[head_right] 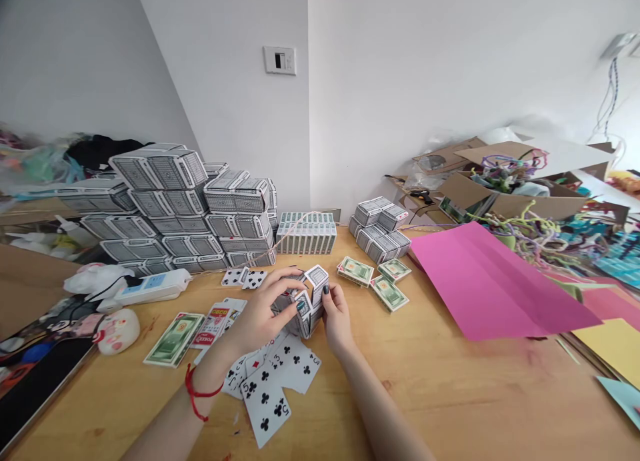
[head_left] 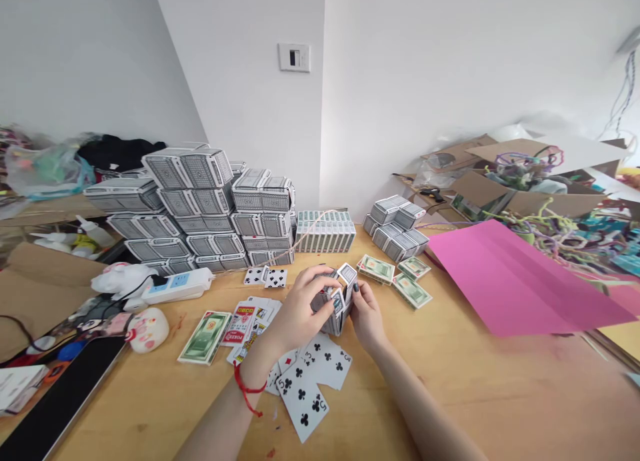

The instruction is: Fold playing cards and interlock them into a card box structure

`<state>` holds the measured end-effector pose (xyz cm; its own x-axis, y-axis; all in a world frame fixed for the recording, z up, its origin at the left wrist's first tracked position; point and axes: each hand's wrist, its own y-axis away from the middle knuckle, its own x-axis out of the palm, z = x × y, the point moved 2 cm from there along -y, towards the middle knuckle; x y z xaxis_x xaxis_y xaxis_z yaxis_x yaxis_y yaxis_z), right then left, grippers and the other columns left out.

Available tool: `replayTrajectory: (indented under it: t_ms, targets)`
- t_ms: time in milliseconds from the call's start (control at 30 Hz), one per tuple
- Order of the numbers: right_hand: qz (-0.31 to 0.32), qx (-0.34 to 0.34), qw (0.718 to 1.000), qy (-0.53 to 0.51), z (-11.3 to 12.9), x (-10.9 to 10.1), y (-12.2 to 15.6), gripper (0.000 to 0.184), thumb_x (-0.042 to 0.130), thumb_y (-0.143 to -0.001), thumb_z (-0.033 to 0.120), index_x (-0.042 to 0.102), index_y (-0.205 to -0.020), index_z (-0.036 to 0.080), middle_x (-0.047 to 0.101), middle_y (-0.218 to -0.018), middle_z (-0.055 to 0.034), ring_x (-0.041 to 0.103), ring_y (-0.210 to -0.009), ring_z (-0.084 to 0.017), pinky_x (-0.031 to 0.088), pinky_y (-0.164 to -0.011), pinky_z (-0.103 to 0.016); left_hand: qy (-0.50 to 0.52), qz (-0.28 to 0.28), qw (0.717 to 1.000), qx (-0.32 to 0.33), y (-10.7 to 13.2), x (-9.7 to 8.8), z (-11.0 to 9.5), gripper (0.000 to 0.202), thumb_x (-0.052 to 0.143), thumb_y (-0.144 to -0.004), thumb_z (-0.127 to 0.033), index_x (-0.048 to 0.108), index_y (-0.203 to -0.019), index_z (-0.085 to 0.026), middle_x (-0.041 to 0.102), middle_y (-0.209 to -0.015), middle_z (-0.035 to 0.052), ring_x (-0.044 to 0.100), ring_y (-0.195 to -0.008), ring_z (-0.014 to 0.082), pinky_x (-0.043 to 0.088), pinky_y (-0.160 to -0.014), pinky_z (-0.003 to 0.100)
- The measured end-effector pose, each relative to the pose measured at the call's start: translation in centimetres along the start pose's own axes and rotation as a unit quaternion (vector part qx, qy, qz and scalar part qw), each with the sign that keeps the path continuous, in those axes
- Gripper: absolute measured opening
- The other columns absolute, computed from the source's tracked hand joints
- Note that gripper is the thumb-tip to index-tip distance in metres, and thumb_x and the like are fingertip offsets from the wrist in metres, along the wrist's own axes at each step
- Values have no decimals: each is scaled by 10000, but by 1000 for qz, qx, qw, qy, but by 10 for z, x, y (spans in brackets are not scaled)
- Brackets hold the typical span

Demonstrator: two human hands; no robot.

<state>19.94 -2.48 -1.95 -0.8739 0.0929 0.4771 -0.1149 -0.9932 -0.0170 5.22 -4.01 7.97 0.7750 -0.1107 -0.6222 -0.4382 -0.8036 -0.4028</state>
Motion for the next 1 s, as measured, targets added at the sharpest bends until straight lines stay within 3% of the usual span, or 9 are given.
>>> replayTrajectory:
  t_ms: [800,1000]
  targets:
    - [-3,8,1000,-19,1,1,1,202,587,-726,424,522,-793,244,486,-656,36,416,-556,-126,333,-525,-230,1,-6,1000,-4,-1,1,-1,263,460,-785,-108,541,-995,-245,449,-1224,34,383,-1192,196,329,-1007,390]
    - [7,4,1000,17,3,4,5,218,569,-738,448,531,-794,241,478,-660,34,398,-561,-127,334,-539,-232,2,1,1000,14,-1,0,-4,276,465,-783,-104,540,-1004,-250,453,-1231,44,398,-1185,210,343,-994,401]
